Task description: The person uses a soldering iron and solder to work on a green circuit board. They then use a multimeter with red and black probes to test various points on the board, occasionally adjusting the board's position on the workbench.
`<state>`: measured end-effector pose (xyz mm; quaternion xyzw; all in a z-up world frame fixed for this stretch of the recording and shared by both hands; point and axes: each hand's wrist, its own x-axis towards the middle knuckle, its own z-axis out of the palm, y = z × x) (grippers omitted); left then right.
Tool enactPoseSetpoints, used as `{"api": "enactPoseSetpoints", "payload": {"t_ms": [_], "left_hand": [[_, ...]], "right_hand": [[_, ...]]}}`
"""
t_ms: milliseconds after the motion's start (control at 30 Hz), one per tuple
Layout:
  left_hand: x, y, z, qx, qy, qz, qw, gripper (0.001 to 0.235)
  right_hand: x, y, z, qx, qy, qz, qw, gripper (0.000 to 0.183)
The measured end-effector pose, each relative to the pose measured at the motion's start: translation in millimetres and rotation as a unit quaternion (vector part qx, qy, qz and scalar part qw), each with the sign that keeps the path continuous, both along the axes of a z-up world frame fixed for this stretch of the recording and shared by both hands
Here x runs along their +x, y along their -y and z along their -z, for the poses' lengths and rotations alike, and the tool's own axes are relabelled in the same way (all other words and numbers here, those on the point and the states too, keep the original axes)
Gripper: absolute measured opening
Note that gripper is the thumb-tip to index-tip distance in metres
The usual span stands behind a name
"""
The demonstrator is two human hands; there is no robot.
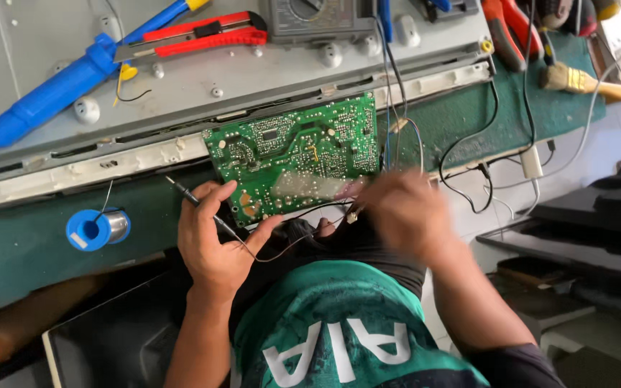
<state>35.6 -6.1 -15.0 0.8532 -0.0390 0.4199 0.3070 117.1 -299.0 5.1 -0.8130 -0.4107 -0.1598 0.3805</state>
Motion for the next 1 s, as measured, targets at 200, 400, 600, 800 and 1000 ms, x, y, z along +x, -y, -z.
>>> {"api": "enactPoseSetpoints", "payload": {"t_ms": [200,400,600,800,1000], "left_hand": [[-1.1,0.7,-3.9,-0.008,0.008,0.006,1.000,0.066],[-3.9,2.1,-8.9,-0.001,0.020,0.007,1.000,0.067],[-6.6,4.4,-11.3,0.002,0.021,0.022,1.000,0.068],[-13.5,7.3,-8.9,-0.014,0.016,-0.005,1.000,0.070],[-17.5,8.0,5.7,-0.012,0.030,-0.033,0.999,0.074]], "right_hand": [[-8.4,-7.8,-32.8,-0.032,0.019,-0.003,0.999,0.017],[68.4,103.2,7.3,0.111,0.076,0.260,0.956,0.021],[153.3,147.8,-2.1,0.090,0.162,0.235,0.954,0.021],[86.6,65.3,-23.0,0.050,0.153,0.204,0.966,0.011],[36.8,6.6,1.5,0.121,-0.163,0.087,0.975,0.021]]}}
